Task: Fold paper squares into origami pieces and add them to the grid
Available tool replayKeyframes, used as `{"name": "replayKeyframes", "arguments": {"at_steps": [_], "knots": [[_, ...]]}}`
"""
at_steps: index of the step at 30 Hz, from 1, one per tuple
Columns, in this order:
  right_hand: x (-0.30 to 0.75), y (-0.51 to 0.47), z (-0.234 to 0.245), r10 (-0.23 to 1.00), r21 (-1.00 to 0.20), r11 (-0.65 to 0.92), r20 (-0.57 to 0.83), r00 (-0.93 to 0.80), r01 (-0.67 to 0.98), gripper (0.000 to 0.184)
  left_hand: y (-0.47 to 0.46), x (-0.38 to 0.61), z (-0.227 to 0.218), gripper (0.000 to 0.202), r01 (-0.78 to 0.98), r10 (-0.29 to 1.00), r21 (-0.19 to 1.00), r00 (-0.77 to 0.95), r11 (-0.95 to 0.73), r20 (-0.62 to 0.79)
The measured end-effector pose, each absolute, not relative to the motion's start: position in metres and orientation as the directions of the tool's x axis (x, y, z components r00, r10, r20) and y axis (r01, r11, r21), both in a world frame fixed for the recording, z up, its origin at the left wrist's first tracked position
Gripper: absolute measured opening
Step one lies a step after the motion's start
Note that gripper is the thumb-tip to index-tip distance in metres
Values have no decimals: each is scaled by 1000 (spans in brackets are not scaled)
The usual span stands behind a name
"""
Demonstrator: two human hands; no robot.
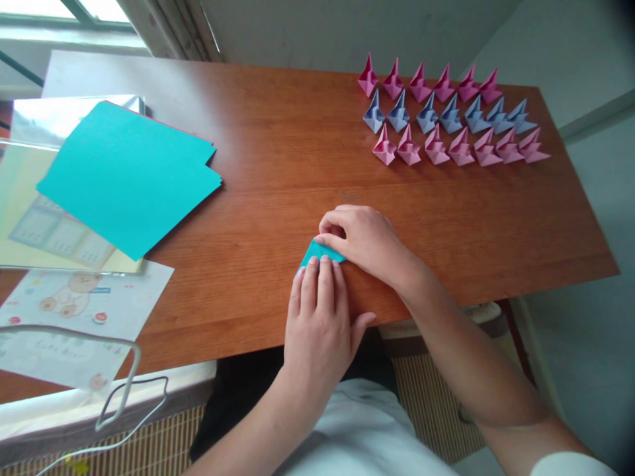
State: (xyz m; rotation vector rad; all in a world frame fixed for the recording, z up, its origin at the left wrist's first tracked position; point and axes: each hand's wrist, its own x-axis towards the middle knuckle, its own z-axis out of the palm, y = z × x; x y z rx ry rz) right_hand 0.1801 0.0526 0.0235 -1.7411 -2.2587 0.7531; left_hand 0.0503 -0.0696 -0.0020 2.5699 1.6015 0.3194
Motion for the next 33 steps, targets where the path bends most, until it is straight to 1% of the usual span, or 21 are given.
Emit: {"name": "replayKeyframes", "arguments": {"at_steps": [5, 11, 14, 18, 21, 25, 29, 31, 33], "knots": [[182, 53, 23, 938, -527, 182, -160, -307, 830, 9, -68, 60, 2, 79, 896, 932, 259, 354, -361, 77], [184, 52, 18, 938, -555, 205, -123, -324, 806, 10, -65, 70, 9, 90, 911, 957, 307, 289, -277, 8], [189, 46, 12, 939, -592, 254, -38, -342, 764, 13, -66, 71, 10, 89, 915, 960, 300, 281, -269, 5], [201, 24, 1, 931, -633, 347, 147, -333, 691, 20, -68, 66, 7, 84, 912, 951, 274, 306, -305, 42], [210, -2, -5, 921, -570, 391, 235, -312, 723, 24, -67, 58, 6, 80, 894, 926, 242, 369, -378, 81], [214, -34, -10, 917, -453, 392, 256, -305, 801, 35, -63, 45, 5, 75, 869, 887, 179, 446, -461, 122], [215, -48, -11, 914, -284, 395, 221, -341, 874, 40, -58, 31, 5, 72, 825, 834, 127, 534, -550, 142], [215, -49, -11, 912, -239, 399, 204, -356, 885, 42, -56, 23, 4, 65, 806, 812, 109, 567, -582, 139], [215, -49, -10, 913, -221, 397, 196, -358, 891, 42, -55, 14, 3, 60, 789, 793, 97, 592, -606, 139]]}}
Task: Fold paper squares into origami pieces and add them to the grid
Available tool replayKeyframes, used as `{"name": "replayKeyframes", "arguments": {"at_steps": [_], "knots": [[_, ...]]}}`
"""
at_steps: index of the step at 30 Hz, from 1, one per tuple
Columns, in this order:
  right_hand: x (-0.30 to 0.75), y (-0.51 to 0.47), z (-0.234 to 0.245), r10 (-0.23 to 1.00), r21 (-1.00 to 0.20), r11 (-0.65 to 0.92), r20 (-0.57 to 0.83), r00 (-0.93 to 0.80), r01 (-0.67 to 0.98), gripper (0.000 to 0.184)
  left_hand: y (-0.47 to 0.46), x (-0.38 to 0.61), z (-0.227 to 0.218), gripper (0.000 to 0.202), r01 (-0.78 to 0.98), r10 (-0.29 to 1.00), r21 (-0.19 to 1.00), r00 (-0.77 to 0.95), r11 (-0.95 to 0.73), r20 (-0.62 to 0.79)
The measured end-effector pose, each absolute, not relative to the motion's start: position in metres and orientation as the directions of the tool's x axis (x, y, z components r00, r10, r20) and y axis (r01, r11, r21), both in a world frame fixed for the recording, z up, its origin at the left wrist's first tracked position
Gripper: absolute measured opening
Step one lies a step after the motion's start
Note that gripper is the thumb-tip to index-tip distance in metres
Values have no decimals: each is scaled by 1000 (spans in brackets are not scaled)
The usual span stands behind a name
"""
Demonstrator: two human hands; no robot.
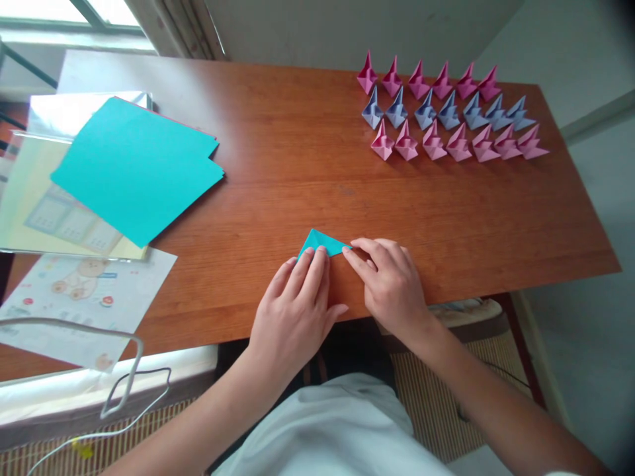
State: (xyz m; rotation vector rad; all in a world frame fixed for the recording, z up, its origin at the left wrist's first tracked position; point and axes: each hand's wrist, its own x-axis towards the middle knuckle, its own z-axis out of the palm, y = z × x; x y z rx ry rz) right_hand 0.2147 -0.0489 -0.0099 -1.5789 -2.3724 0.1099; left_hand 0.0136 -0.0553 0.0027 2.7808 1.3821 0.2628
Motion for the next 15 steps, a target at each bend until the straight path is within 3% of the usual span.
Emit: {"name": "replayKeyframes", "arguments": {"at_steps": [9, 15], "knots": [[214, -49, -10, 900, -176, 401, 260, -350, 899, 44, -65, -27, 3, 64, 801, 797, 48, 586, -597, 149], [217, -41, -14, 885, -302, 431, 324, -333, 850, 36, -70, -33, -2, 77, 819, 816, 92, 542, -567, 201]]}}
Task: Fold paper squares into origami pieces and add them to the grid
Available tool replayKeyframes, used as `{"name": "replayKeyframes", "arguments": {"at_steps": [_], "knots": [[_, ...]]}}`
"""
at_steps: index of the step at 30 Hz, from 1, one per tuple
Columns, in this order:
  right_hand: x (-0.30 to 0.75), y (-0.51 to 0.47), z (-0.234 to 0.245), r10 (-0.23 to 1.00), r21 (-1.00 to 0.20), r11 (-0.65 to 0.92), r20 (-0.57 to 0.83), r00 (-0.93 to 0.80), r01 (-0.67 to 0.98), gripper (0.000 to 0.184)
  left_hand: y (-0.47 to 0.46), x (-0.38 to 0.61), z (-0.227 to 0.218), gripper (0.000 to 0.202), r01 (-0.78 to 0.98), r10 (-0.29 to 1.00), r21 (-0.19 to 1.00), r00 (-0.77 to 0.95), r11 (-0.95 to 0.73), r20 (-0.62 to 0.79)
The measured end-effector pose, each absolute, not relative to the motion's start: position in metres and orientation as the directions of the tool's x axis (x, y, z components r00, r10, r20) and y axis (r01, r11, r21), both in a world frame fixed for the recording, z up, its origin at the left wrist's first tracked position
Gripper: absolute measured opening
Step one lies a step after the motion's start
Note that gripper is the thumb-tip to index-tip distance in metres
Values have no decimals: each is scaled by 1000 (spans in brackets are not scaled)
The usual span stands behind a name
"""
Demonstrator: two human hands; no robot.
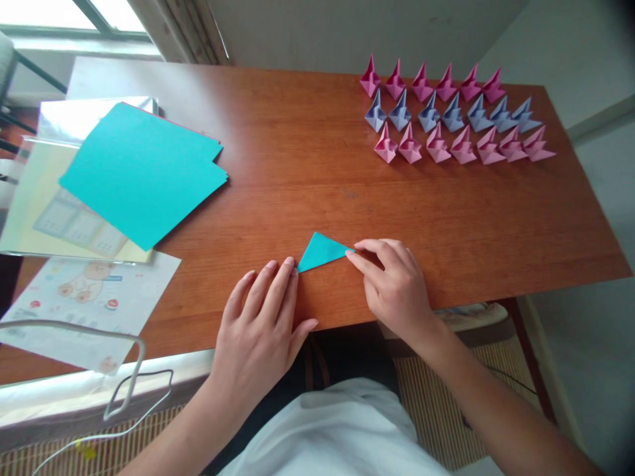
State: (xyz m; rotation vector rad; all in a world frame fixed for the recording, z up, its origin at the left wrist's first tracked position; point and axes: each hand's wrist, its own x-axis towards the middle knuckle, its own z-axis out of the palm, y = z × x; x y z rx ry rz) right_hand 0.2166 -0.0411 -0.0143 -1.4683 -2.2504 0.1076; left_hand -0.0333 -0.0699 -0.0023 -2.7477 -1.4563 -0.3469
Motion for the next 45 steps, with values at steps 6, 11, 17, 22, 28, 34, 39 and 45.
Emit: {"name": "replayKeyframes", "arguments": {"at_steps": [6, 11, 17, 22, 28, 34, 39, 45], "knots": [[218, -36, -14, 900, -463, 420, 319, -296, 780, 40, -66, -15, 7, 68, 831, 834, 191, 451, -522, 317], [215, -40, -13, 897, -359, 419, 305, -320, 834, 38, -59, 15, 7, 68, 797, 821, 205, 534, -568, 200], [213, -50, -14, 893, -208, 399, 309, -327, 893, 40, -53, 24, -1, 67, 836, 856, 184, 504, -517, 115], [211, -53, -14, 899, -162, 371, 310, -310, 914, 41, -51, 23, 3, 67, 843, 858, 162, 507, -514, 81], [210, -54, -13, 904, -156, 341, 323, -278, 927, 40, -44, 22, 10, 64, 842, 852, 142, 522, -521, 31], [210, -50, -15, 918, -284, 304, 342, -201, 909, 38, -37, 19, 13, 64, 824, 832, 123, 555, -553, 27], [210, -46, -14, 929, -414, 294, 336, -156, 861, 34, -30, 18, 14, 52, 821, 831, 132, 555, -555, 43], [205, -33, -10, 946, -484, 267, 298, -130, 833, 31, -15, 10, 7, 37, 785, 846, 322, 519, -529, 124]]}}
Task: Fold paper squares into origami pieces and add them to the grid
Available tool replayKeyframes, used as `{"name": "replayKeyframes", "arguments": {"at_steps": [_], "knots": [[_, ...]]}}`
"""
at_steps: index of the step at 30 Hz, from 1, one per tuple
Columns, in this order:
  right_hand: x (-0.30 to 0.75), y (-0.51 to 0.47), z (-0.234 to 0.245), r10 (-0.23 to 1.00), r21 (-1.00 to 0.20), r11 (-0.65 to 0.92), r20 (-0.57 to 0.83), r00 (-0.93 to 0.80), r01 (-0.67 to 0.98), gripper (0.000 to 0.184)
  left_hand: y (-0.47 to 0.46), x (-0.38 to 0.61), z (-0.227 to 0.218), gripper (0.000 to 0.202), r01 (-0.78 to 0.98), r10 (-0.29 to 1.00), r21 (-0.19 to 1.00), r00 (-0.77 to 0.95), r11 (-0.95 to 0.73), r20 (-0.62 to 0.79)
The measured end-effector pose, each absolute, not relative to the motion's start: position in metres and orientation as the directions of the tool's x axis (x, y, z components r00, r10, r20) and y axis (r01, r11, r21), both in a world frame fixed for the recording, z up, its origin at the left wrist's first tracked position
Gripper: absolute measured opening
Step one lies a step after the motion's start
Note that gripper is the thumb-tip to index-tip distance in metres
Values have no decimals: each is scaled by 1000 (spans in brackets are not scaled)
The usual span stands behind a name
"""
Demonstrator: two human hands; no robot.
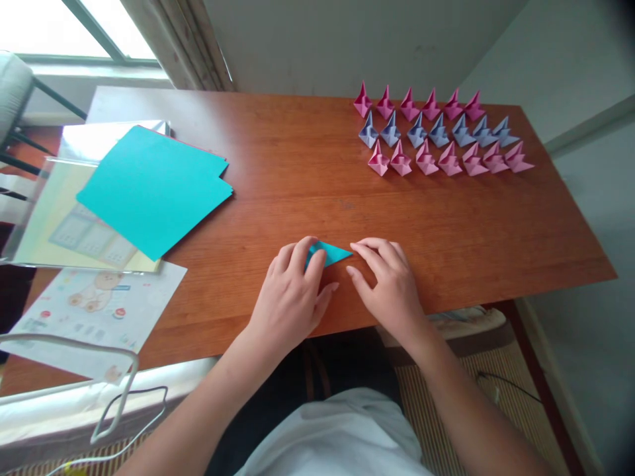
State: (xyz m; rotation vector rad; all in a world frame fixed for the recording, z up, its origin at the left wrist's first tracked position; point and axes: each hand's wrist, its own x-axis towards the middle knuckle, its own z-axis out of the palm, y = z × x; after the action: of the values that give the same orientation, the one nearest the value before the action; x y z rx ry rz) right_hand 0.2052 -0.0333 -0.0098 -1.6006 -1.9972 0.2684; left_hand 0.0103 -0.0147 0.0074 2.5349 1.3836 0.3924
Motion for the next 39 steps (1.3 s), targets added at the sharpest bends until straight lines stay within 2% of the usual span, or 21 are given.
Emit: {"name": "replayKeyframes", "arguments": {"at_steps": [3, 8, 16, 21, 25, 29, 35, 39], "knots": [[201, -23, -9, 950, -510, 261, 286, -125, 820, 22, -9, 6, 3, 36, 761, 860, 407, 483, -506, 166], [196, -10, -9, 954, -555, 269, 268, -137, 787, 7, -1, 3, 1, 39, 740, 869, 467, 471, -483, 153], [194, -7, -6, 953, -647, 284, 271, -136, 708, 10, 7, 1, 0, 44, 716, 877, 523, 454, -463, 156], [193, -13, -4, 966, -775, 258, 226, -128, 577, 6, 4, -2, 0, 50, 614, 935, 721, 327, -321, 138], [192, -17, -2, 946, -781, 321, 289, -147, 536, 5, 4, -5, 4, 42, 465, 970, 864, 223, -194, 97], [191, -20, 2, 935, -772, 344, 336, -118, 535, 11, 6, -8, 9, 26, 327, 971, 942, 240, -78, -3], [188, -21, 8, 910, -781, 369, 414, -26, 504, 22, 6, -8, 16, 25, 224, 930, 971, 331, 88, -161], [187, -22, 10, 909, -795, 366, 418, -1, 484, 20, 5, -7, 16, 24, 190, 952, 976, 266, 103, -152]]}}
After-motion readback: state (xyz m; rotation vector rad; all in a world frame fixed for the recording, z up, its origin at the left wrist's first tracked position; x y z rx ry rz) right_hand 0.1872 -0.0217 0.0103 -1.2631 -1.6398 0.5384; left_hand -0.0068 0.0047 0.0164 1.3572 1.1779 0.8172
